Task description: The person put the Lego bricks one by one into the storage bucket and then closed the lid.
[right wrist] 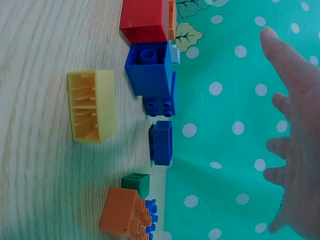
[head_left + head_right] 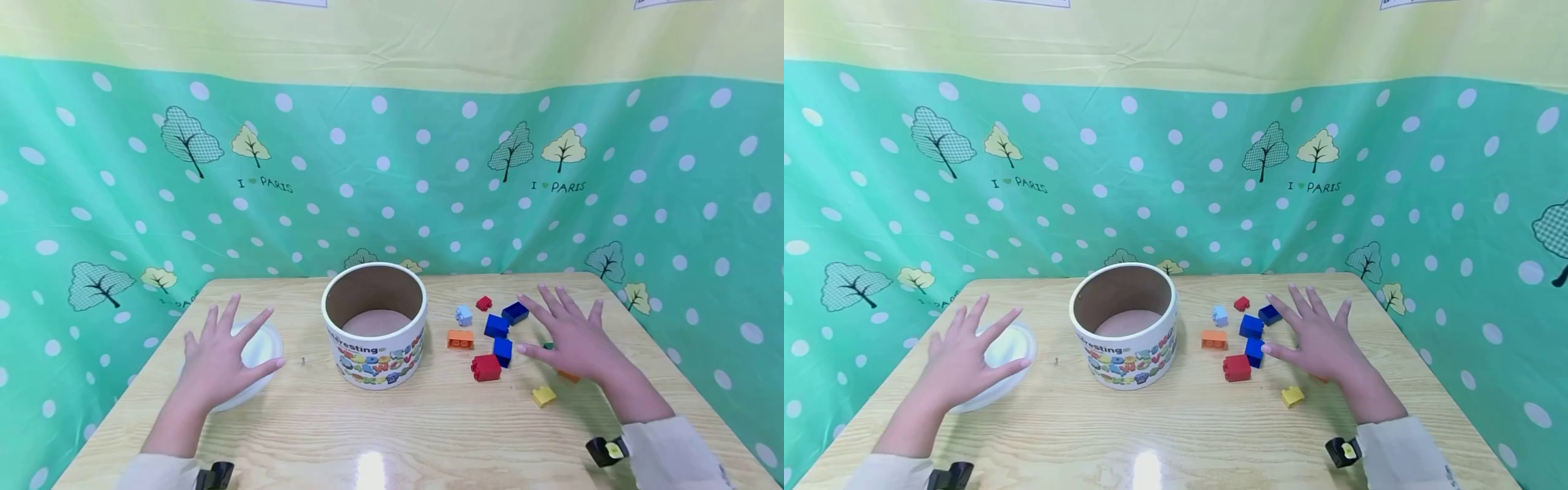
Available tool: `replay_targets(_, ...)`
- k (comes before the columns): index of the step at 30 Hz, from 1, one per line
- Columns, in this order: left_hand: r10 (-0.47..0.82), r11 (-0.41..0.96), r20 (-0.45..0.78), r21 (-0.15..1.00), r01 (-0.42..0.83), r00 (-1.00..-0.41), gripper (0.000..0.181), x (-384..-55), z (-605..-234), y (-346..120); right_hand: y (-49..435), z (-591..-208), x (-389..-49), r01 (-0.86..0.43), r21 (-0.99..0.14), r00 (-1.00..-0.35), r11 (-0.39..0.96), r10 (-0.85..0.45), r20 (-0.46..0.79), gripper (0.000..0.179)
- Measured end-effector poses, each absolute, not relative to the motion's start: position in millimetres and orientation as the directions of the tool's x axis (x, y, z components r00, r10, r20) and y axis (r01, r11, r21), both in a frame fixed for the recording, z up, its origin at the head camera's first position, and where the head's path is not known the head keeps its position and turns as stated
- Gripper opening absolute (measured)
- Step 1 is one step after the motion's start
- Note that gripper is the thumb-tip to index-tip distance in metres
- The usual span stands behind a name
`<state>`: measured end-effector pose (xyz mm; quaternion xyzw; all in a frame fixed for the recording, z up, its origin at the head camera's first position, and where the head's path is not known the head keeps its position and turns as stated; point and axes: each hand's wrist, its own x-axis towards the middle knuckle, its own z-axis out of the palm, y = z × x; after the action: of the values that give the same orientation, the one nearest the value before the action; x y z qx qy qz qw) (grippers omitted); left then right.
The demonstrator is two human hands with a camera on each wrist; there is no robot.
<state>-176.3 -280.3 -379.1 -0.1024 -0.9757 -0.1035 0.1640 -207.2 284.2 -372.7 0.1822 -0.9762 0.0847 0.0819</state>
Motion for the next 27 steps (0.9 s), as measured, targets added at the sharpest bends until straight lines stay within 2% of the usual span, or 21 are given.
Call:
replay_targets(13,0.22,0.841,0.395,0.386,0.378,-0.892,0.089,-184,-380,-263,278,-374,-203,-0.391,-0.308,-0.919,0.867,-0.354,0.172,0.096)
replay_targets(18,0.228,0.786,0.369,0.476,0.394,-0.901,0.089,-188,-381,-256,273,-381,-198,-0.408,-0.398,-0.913,0.821,-0.37,0.172,0.099)
replay_targets(27,0.253,0.669,0.318,0.624,0.403,-0.914,0.088,-199,-382,-241,263,-391,-194,-0.446,-0.487,-0.893,0.751,-0.408,0.19,0.095)
